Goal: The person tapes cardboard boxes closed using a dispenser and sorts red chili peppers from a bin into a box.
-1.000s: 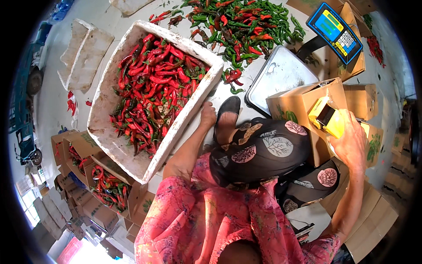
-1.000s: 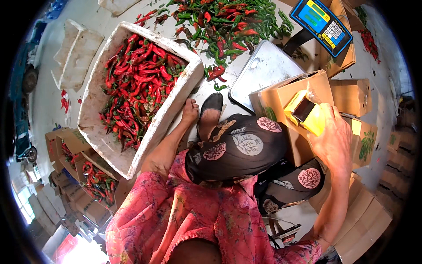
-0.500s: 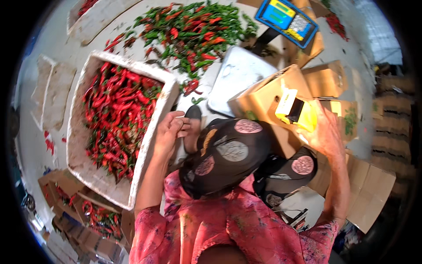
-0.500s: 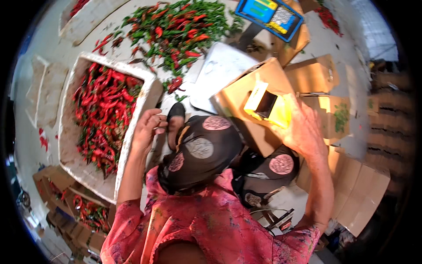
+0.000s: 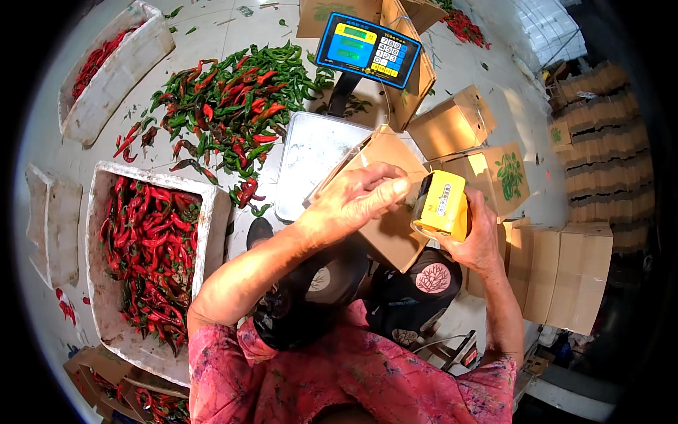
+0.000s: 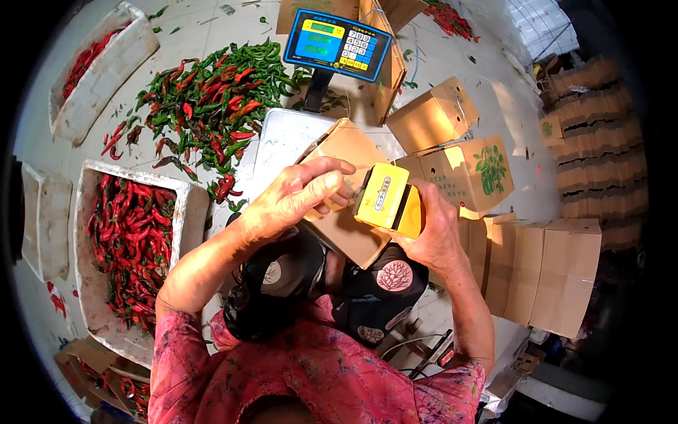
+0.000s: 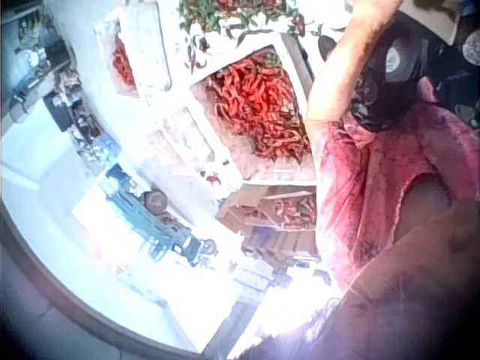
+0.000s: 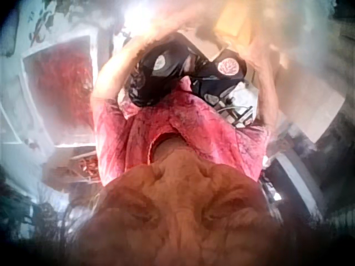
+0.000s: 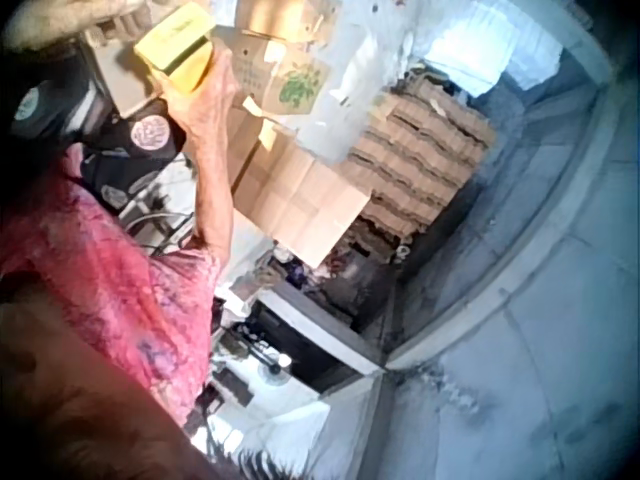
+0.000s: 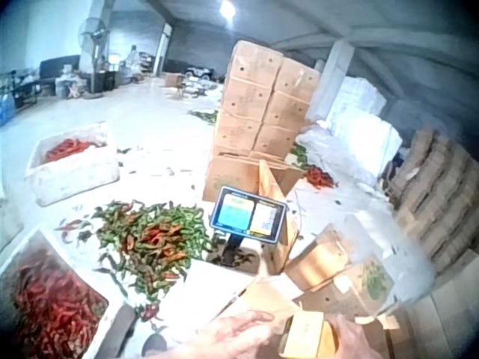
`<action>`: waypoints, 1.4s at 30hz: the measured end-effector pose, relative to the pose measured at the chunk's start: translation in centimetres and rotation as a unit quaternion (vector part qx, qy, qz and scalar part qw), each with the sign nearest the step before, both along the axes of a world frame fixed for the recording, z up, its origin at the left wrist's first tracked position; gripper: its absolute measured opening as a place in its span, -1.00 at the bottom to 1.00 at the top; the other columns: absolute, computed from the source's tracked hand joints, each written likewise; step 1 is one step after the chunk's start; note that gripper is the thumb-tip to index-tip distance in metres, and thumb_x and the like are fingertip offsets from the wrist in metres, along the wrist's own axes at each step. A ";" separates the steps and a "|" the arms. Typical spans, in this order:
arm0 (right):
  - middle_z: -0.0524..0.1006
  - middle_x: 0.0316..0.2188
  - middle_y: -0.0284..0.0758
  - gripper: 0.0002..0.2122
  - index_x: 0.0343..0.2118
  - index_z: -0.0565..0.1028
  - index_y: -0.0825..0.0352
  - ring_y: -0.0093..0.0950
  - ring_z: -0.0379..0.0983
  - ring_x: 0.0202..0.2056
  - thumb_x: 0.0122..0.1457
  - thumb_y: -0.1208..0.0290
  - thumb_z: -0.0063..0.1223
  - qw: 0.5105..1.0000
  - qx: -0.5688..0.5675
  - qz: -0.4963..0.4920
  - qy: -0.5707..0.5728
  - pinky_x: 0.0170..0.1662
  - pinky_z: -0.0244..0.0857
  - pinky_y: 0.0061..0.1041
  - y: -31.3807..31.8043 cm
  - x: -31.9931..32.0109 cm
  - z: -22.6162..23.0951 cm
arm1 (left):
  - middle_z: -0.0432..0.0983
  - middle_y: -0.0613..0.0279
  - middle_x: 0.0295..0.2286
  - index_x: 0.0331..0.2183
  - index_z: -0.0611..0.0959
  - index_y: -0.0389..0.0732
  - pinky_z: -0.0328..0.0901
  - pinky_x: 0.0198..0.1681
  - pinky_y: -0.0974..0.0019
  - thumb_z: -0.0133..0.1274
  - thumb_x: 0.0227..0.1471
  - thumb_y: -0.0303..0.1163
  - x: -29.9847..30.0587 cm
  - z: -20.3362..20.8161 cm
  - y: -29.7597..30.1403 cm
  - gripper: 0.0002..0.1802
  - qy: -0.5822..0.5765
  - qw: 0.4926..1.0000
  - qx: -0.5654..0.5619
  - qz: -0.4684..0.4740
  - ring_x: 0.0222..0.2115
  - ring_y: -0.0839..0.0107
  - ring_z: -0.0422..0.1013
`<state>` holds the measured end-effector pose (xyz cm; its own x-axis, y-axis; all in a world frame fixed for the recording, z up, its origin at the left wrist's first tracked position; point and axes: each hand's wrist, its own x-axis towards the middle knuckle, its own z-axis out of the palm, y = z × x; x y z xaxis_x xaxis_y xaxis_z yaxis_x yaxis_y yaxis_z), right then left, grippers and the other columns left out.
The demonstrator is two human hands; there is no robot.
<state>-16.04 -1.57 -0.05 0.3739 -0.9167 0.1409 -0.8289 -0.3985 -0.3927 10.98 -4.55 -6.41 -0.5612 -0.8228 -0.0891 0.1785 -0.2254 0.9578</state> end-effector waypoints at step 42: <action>0.64 -0.26 -0.15 -0.38 -0.01 0.34 0.37 -0.30 0.64 -0.21 -0.16 0.54 0.45 0.980 0.023 -0.172 -0.102 -0.13 0.47 -0.39 1.9 -7.5 -3.2 | 0.46 -0.06 0.09 0.16 0.46 -0.33 0.19 0.23 0.12 0.02 0.24 0.05 -0.8 -8.3 -9.0 -0.30 -0.076 0.990 -0.029 0.116 0.15 0.17 0.35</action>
<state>-23.52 0.31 -3.29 0.0104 -0.9906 0.1361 -0.8132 -0.0876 -0.5754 10.22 -13.58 -14.68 -0.3409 -0.9339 -0.1080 0.0710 -0.1401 0.9876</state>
